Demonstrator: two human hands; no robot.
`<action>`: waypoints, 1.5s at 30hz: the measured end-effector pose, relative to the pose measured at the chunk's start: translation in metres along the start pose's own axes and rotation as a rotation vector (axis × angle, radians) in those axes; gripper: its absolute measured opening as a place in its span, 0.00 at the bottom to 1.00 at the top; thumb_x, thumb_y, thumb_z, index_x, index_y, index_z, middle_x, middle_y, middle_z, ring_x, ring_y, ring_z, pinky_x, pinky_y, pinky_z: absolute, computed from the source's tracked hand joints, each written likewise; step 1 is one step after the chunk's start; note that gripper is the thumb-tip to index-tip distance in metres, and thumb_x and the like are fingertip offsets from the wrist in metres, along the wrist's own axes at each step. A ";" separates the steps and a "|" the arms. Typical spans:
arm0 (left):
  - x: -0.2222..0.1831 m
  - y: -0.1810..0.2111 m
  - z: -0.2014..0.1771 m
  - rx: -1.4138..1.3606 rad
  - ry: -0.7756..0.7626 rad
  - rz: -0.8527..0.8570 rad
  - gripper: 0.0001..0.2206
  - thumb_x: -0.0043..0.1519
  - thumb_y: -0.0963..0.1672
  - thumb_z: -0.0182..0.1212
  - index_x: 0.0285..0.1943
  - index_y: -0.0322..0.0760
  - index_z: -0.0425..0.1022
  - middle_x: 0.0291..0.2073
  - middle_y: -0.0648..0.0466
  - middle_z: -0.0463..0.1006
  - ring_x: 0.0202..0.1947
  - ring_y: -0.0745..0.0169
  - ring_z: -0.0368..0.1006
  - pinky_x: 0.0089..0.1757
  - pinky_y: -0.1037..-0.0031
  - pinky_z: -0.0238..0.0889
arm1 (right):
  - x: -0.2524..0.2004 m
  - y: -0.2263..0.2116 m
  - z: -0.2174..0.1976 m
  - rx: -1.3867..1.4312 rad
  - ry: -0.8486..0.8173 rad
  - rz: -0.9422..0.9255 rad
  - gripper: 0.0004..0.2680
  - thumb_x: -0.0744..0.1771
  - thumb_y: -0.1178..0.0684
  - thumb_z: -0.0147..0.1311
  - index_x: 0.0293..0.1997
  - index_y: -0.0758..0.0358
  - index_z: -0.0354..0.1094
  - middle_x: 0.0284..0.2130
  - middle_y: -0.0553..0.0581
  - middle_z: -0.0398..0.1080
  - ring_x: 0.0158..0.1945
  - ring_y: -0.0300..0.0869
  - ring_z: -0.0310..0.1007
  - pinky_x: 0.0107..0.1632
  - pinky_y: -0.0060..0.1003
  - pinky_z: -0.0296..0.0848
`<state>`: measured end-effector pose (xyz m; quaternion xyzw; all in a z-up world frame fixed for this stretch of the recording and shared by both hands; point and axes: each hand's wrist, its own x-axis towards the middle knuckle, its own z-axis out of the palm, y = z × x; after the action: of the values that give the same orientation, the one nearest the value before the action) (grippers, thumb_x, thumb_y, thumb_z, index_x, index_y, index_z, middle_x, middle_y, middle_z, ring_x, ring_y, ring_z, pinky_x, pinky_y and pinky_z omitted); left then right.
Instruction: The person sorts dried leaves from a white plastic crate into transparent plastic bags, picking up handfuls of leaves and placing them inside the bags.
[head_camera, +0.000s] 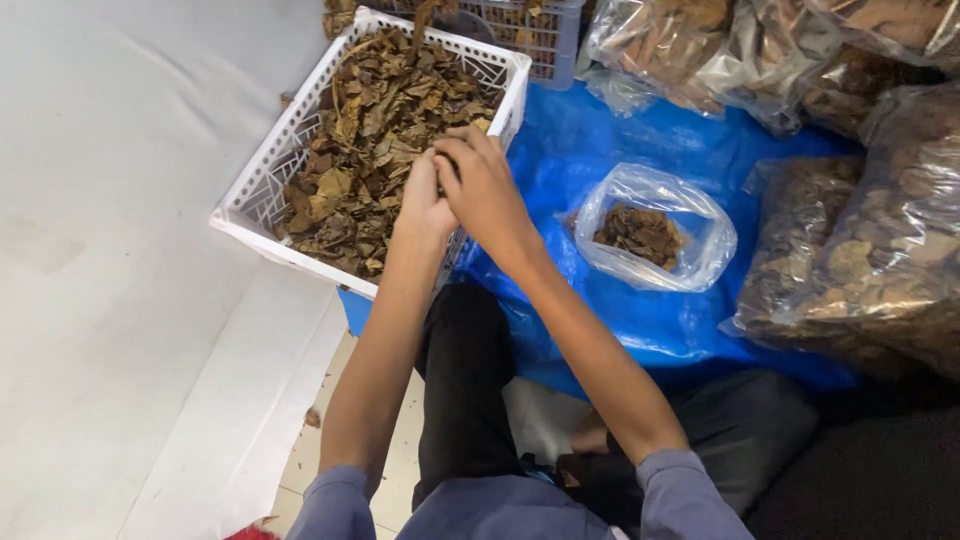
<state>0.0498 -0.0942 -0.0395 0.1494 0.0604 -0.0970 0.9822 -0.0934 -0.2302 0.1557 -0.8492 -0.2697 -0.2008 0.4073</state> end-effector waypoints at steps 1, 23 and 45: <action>0.006 -0.021 0.012 -0.003 -0.009 -0.012 0.12 0.64 0.43 0.59 0.50 0.27 0.76 0.47 0.41 0.80 0.50 0.49 0.76 0.58 0.48 0.69 | -0.007 0.005 -0.014 -0.013 0.007 0.004 0.09 0.73 0.55 0.47 0.54 0.66 0.73 0.49 0.65 0.69 0.53 0.59 0.70 0.57 0.51 0.72; 0.013 -0.285 0.090 0.153 0.425 -0.630 0.17 0.66 0.45 0.51 0.55 0.21 0.64 0.41 0.42 0.74 0.33 0.58 0.78 0.38 0.44 0.73 | -0.131 0.169 -0.157 -0.026 -0.026 0.959 0.17 0.69 0.38 0.49 0.54 0.57 0.77 0.50 0.65 0.76 0.57 0.60 0.74 0.54 0.53 0.75; -0.008 -0.243 0.112 0.515 0.269 -0.602 0.28 0.64 0.42 0.58 0.70 0.22 0.52 0.61 0.25 0.64 0.56 0.20 0.69 0.46 0.26 0.69 | -0.145 0.192 -0.161 0.515 0.209 1.006 0.19 0.73 0.39 0.41 0.60 0.66 0.72 0.58 0.74 0.68 0.60 0.67 0.69 0.53 0.54 0.79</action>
<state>0.0016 -0.3543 -0.0008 0.3770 0.2028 -0.3712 0.8240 -0.1061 -0.5025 0.0567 -0.7219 0.1690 0.0073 0.6710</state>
